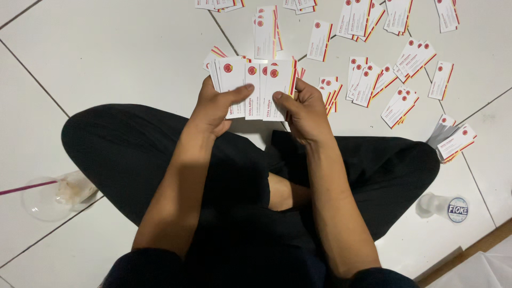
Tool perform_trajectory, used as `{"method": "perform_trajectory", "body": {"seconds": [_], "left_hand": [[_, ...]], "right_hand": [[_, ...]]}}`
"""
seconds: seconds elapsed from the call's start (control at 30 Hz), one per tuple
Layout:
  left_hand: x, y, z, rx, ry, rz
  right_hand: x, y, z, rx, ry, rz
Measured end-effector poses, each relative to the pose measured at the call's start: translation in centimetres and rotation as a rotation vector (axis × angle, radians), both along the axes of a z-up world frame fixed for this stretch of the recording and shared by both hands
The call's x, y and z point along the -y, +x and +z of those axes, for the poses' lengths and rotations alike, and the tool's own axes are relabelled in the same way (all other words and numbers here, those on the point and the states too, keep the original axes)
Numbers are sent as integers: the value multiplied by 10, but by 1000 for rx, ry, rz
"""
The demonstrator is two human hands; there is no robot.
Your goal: The person sits cross-legged on a tiled floor and sorts a large pile of small white cards with red and yellow designs. They repeatedly pick up cards from the floor, hold them in their hands, and place them into a neat stack. The process continues throughout the video as they gather cards from the surrounding area.
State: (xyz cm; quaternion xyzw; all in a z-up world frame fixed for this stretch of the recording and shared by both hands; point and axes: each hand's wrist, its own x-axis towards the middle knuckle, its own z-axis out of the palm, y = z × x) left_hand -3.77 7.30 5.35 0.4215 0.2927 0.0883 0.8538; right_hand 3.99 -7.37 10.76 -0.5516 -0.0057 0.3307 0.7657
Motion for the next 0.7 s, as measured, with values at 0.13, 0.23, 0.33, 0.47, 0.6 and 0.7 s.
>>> {"method": "perform_trajectory", "body": {"seconds": [0.13, 0.23, 0.33, 0.47, 0.6, 0.7], "left_hand": [[-6, 0, 14, -52, -127, 68], [-12, 6, 25, -46, -229, 144], [-21, 9, 22, -62, -260, 203], [-22, 15, 24, -114, -341, 133], [-19, 14, 40, -200, -345, 106], [-22, 13, 40, -127, -375, 120]], "right_hand": [[9, 8, -26, -3, -9, -10], [16, 10, -19, 19, -34, -39], [32, 13, -58, 227, -378, -1], [36, -5, -129, 1147, -977, 518], [37, -26, -170, 1435, -1245, 809], [23, -13, -118, 882, -1105, 746]]}}
